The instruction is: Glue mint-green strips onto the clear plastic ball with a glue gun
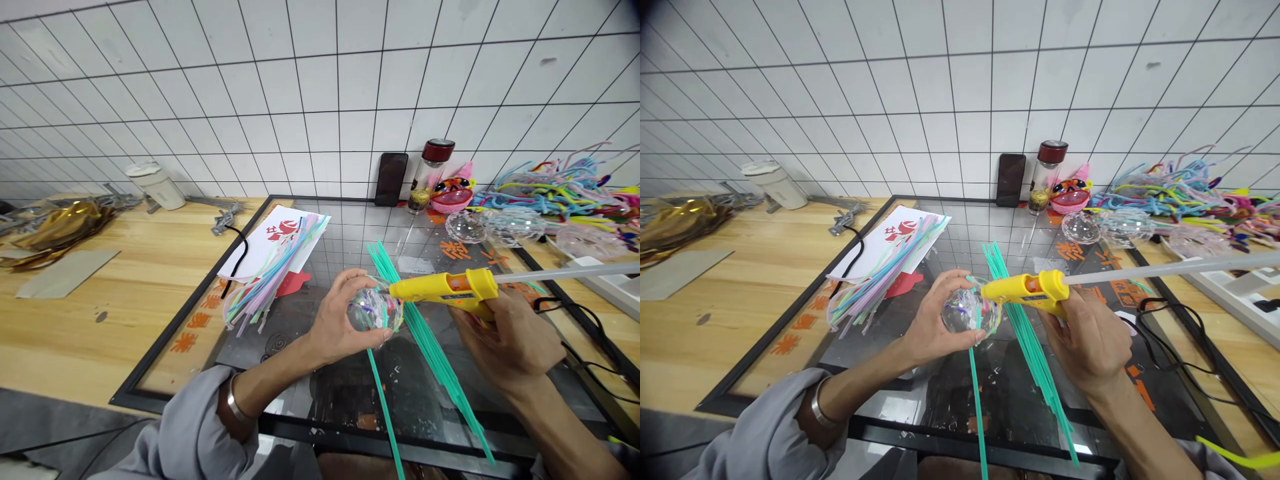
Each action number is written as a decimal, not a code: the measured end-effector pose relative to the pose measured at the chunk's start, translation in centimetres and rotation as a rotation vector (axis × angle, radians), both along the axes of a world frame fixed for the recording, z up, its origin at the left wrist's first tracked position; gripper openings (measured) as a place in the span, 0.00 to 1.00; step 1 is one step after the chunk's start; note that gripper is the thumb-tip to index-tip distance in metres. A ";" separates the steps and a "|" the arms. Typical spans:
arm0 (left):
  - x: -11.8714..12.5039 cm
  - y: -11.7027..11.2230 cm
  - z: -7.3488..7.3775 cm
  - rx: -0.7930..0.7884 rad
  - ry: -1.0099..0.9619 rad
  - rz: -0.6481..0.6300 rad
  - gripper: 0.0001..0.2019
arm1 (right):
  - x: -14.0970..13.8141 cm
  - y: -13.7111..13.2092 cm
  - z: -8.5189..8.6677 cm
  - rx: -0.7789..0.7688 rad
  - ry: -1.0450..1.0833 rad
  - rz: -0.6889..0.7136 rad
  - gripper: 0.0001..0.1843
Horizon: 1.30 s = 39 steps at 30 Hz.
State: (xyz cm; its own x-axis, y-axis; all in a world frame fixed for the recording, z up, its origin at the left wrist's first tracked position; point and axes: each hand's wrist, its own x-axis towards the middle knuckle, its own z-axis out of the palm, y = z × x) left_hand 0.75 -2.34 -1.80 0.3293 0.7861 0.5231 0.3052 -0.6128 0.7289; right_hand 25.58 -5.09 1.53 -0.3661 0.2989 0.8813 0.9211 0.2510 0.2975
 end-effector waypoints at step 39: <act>0.0 0.0 -0.1 0.034 -0.010 -0.008 0.31 | -0.1 -0.4 0.2 -0.012 0.018 0.011 0.10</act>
State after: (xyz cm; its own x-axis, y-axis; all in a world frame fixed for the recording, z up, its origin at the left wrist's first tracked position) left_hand 0.71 -2.38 -1.87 0.3307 0.7648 0.5529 0.2931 -0.6402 0.7101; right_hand 25.43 -5.48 1.71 -0.3536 0.3060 0.8839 0.9235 0.2646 0.2778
